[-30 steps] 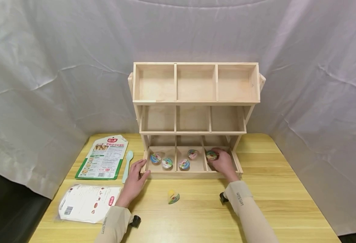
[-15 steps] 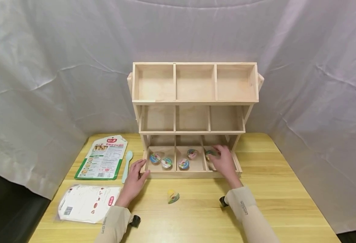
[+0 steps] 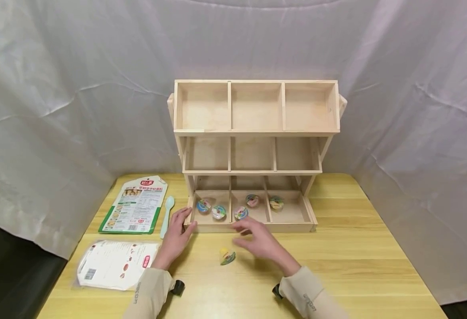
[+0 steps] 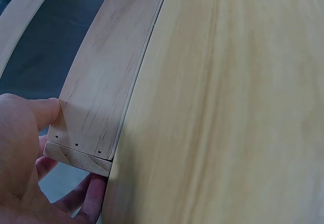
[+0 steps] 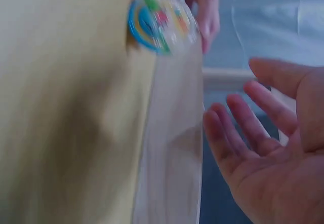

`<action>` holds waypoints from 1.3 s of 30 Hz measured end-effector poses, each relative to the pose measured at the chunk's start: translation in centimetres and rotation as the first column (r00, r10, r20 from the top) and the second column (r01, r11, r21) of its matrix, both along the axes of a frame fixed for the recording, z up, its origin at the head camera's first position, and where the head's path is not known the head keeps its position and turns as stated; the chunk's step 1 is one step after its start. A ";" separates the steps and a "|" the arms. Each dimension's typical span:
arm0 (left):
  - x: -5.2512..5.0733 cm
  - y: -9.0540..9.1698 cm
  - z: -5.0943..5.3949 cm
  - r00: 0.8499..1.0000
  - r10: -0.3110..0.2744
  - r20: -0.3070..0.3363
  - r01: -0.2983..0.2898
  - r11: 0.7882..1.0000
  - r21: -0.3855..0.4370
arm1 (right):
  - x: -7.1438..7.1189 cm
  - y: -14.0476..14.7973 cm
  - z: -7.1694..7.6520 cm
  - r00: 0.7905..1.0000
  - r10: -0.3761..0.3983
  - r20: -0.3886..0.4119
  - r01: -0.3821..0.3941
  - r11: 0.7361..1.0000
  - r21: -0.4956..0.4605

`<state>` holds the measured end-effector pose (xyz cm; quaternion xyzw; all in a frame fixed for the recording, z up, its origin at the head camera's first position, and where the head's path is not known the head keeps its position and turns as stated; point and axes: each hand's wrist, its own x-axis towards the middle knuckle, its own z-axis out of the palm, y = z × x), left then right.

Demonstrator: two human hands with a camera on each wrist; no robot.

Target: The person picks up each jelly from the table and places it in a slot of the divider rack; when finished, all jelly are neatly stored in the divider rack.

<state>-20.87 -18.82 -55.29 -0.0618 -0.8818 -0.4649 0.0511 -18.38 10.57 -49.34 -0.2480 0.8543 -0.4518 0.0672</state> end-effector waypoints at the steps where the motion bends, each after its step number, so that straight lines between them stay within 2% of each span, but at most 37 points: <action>1: 0.0 0.0 0.0 1.000 0.000 0.001 0.000 1.000 -0.001 | 0.3 -0.4 -0.1 0.999 0.041 0.010 -0.041 0.999 0.024; 4: 0.0 0.0 0.1 1.000 0.001 0.003 -0.001 1.000 -0.002 | 0.8 -1.2 -0.6 0.990 0.132 0.039 -0.135 0.988 0.078; 9: 0.0 0.0 0.1 1.000 0.002 0.004 -0.002 1.000 0.000 | 1.3 -1.8 -1.3 0.982 0.172 0.072 -0.181 0.972 0.149; 20: 0.0 0.1 0.2 1.000 0.003 -0.006 -0.003 1.000 0.003 | 1.0 -2.2 -2.4 0.982 0.178 0.062 -0.186 0.963 0.196; 30: 0.1 0.1 0.0 1.000 -0.001 -0.001 0.001 1.000 -0.002 | 0.5 -2.3 -2.8 0.983 0.180 0.027 -0.181 0.961 0.210; 39: 0.0 0.0 0.0 1.000 -0.007 0.010 0.007 1.000 0.000 | 0.3 -1.9 -2.2 0.986 0.144 0.085 -0.153 0.981 0.116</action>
